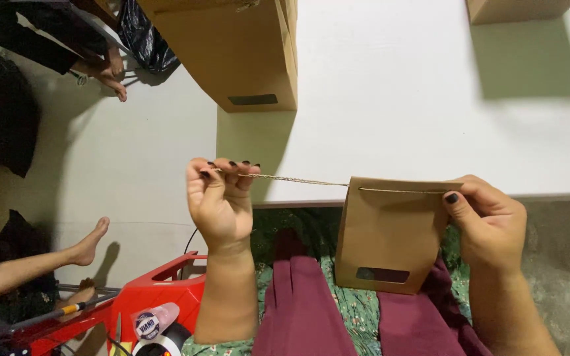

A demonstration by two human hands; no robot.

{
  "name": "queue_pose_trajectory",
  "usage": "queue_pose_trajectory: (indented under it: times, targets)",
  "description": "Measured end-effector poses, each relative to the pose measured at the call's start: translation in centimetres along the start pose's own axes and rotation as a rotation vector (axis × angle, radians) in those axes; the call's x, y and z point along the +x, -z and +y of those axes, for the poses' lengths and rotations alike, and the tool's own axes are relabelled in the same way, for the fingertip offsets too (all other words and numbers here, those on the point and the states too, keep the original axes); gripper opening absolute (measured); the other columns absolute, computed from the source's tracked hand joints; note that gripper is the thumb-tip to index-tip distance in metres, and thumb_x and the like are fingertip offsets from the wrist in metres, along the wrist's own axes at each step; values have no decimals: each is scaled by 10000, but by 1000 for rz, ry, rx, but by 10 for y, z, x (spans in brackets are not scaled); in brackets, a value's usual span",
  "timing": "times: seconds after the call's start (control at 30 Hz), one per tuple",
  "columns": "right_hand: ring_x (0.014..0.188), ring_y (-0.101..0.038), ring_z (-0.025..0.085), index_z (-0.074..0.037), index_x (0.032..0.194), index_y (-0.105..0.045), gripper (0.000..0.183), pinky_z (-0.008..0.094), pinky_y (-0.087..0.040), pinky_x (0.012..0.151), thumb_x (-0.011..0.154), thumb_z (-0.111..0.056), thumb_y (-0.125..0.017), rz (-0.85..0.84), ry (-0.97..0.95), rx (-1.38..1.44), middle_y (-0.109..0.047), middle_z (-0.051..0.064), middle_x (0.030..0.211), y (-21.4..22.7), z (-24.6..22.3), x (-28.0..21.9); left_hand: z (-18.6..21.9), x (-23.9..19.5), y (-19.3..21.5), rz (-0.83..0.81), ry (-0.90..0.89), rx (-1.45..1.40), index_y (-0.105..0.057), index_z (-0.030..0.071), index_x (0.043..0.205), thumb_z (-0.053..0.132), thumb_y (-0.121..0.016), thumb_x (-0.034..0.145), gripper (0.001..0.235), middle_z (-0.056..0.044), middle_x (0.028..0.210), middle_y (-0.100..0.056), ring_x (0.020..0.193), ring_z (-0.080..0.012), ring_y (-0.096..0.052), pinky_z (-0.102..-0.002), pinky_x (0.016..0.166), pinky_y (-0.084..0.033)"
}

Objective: Assembling small brown paper gift bags by threading twine handles through pre-punched holes

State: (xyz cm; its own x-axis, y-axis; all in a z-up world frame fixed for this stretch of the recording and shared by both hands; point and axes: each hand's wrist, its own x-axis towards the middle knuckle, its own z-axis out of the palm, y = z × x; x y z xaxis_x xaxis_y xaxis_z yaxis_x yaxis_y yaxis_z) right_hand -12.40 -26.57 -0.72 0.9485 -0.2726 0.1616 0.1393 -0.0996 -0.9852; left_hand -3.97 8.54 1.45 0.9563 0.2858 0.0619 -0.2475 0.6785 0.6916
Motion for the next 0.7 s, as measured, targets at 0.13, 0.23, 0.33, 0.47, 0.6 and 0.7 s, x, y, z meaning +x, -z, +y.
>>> queue_pose_trajectory:
  times: [0.13,0.23,0.33,0.47,0.6,0.7]
  targets:
    - [803,-533,106,-31,921,-623,124,195,-412,676,1031,-87,-642,22,21,134,-598,32,903,-1,6,-2,-8,8,18,-30,318,-549,-527,69,1058,-7,-546,1046,79,-72,914,-530,849,-225,-576,-508,972,-609]
    - [841,-535,76,-60,974,-621,84,188,-450,754,1039,-95,-662,169,-33,171,-596,-21,946,3,10,-2,-4,3,-14,-270,296,-510,-474,90,956,25,-447,1042,112,-15,695,-373,592,-120,-341,-237,505,-313]
    - [661,-406,26,-66,1015,-614,99,151,-315,595,1046,-154,-647,171,-147,197,-478,-52,768,13,10,12,-9,-4,-33,-433,-217,153,-425,139,968,162,-629,979,205,-49,643,-391,532,-151,-316,-294,488,-278]
    - [834,-671,141,-54,1199,-674,244,261,-535,701,1051,-226,-585,47,-537,250,-720,57,1026,-1,-34,26,-14,2,-29,-724,-593,843,-548,33,1109,-74,-425,950,228,-120,907,-609,712,-237,-543,-339,694,-472]
    - [1004,-624,85,-33,1245,-673,282,233,-497,915,1043,-205,-578,0,-440,160,-702,22,1134,-5,-25,28,-21,7,-47,-935,-756,1218,-697,160,1197,126,-556,1069,193,-46,866,-560,710,-275,-548,-392,655,-451]
    - [733,-321,21,-145,887,-544,202,166,-269,712,1059,-236,-600,-25,-188,203,-392,-103,778,-11,-17,25,-36,7,-58,-910,-766,1232,-682,152,1041,9,-593,887,228,-37,797,-581,665,-270,-535,-386,559,-403]
